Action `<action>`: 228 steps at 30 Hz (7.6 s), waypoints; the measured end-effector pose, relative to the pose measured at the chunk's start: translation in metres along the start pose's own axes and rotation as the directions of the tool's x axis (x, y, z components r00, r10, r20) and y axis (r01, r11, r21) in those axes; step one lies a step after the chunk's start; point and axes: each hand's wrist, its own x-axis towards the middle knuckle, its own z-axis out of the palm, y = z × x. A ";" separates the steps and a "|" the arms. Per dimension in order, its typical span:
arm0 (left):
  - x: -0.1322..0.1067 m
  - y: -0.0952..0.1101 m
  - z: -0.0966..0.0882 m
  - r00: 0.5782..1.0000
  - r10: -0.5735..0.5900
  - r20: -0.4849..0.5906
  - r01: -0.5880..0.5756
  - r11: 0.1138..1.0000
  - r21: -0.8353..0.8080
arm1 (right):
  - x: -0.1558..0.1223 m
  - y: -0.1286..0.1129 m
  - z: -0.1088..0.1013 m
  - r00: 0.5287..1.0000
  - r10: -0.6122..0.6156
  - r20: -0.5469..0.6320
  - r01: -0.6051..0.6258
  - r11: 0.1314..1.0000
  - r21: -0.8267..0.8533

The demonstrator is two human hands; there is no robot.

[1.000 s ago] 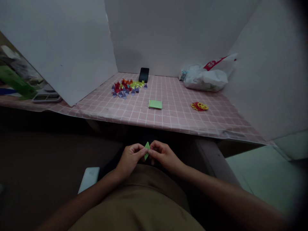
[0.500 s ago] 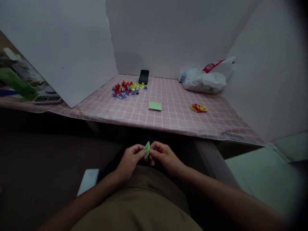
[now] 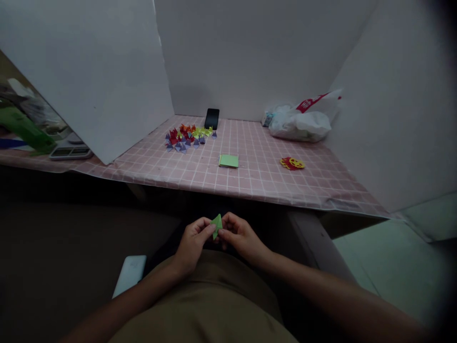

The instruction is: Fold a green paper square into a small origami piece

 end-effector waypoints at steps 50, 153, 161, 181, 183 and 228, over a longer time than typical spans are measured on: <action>-0.004 0.003 0.004 1.000 -0.014 0.014 0.011 0.975 0.222 | -0.005 -0.005 -0.009 0.890 -0.454 0.032 0.347 0.632 -0.693; 0.002 0.001 -0.004 0.975 -0.129 0.182 0.211 0.793 -0.572 | -0.012 -0.020 -0.001 0.993 -0.083 0.083 0.088 0.994 -0.064; 0.002 0.001 -0.003 0.976 -0.135 0.170 0.210 0.786 -0.582 | -0.011 -0.018 -0.001 0.994 -0.078 0.073 0.080 0.996 -0.037; 0.002 0.000 -0.001 0.980 -0.137 0.142 0.194 0.800 -0.568 | -0.010 -0.018 -0.001 0.997 -0.057 0.043 0.061 0.994 -0.096; 0.003 -0.001 -0.001 0.981 -0.131 0.142 0.189 0.804 -0.564 | -0.010 -0.018 -0.001 0.998 -0.039 0.042 0.043 0.995 -0.088; 0.003 -0.004 -0.001 0.977 -0.169 0.129 0.213 0.787 -0.579 | -0.008 -0.017 0.000 0.999 0.027 0.034 -0.026 0.999 -0.032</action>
